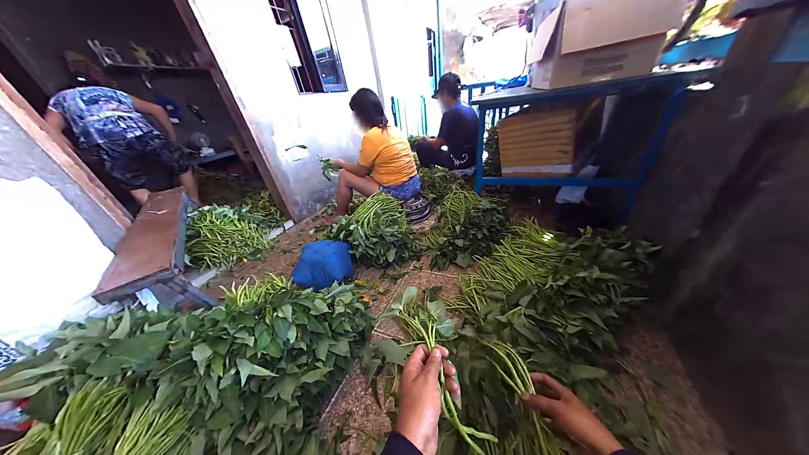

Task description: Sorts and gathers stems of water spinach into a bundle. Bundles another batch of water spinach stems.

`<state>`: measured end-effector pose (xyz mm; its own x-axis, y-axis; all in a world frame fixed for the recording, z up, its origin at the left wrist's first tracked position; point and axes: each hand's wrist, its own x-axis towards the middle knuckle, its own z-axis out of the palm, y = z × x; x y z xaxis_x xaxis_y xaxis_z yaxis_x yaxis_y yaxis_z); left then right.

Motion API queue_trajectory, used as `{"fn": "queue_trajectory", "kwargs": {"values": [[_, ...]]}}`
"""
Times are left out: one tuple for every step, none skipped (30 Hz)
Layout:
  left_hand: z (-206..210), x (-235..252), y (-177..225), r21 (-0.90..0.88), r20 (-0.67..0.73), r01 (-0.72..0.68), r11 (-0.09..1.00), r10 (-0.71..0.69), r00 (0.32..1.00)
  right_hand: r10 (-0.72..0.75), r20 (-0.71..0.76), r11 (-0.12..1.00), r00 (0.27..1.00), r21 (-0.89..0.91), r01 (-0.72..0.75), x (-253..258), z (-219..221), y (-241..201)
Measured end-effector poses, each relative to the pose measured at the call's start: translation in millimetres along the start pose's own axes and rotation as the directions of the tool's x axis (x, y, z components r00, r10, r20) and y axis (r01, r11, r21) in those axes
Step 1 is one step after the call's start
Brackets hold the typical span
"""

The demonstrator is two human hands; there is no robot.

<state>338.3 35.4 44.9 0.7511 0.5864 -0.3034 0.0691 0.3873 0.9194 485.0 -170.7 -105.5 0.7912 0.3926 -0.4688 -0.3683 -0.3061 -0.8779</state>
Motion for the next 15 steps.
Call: {"fn": "queue_trajectory", "kwargs": {"values": [[2,0,-4,0.025,-0.001,-0.006,1.000,0.007,1.000,0.019,0.000,0.998,1.000,-0.056,-0.019,-3,-9,2],[2,0,-8,0.056,0.000,-0.013,0.998,0.013,1.000,0.054,0.006,0.988,0.999,-0.144,-0.052,-4,-18,9],[1,-1,-14,0.087,0.003,-0.020,0.996,0.019,1.000,0.090,0.017,0.973,0.996,-0.215,-0.084,-9,-25,15],[1,-1,-19,0.113,0.005,-0.028,0.993,0.028,1.000,0.101,0.026,0.961,0.995,-0.260,-0.091,-16,-31,18],[2,-1,-23,0.135,0.003,-0.032,0.990,0.032,0.999,0.092,0.027,0.954,0.995,-0.289,-0.081,-23,-36,20],[2,-3,-27,0.157,0.002,-0.028,0.987,0.028,1.000,0.069,0.012,0.946,0.998,-0.318,-0.062,-28,-41,23],[4,-4,-32,0.178,0.003,-0.015,0.984,0.015,1.000,0.035,-0.023,0.934,0.999,-0.356,-0.041,-30,-44,30],[5,-6,-37,0.193,0.007,-0.001,0.981,0.000,1.000,-0.009,-0.068,0.914,0.998,-0.405,-0.019,-29,-47,36],[8,-6,-42,0.202,0.012,0.012,0.979,-0.015,1.000,-0.052,-0.110,0.888,0.993,-0.460,-0.004,-26,-49,40],[10,-7,-47,0.211,0.014,0.029,0.977,-0.033,0.999,-0.075,-0.137,0.865,0.988,-0.501,-0.004,-21,-48,42],[12,-7,-52,0.218,0.012,0.049,0.975,-0.053,0.999,-0.075,-0.145,0.855,0.987,-0.519,-0.012,-15,-46,44],[15,-7,-58,0.224,0.003,0.072,0.972,-0.075,0.997,-0.055,-0.147,0.860,0.988,-0.510,-0.028,-10,-44,47],[17,-7,-65,0.233,-0.002,0.096,0.968,-0.098,0.995,-0.021,-0.145,0.885,0.989,-0.463,-0.049,-4,-44,51],[18,-6,-72,0.241,-0.006,0.115,0.964,-0.117,0.993,0.014,-0.134,0.930,0.991,-0.362,-0.062,-1,-43,53],[20,-6,-77,0.248,-0.003,0.131,0.960,-0.135,0.991,0.048,-0.111,0.976,0.993,-0.205,-0.070,-1,-41,50]]}}
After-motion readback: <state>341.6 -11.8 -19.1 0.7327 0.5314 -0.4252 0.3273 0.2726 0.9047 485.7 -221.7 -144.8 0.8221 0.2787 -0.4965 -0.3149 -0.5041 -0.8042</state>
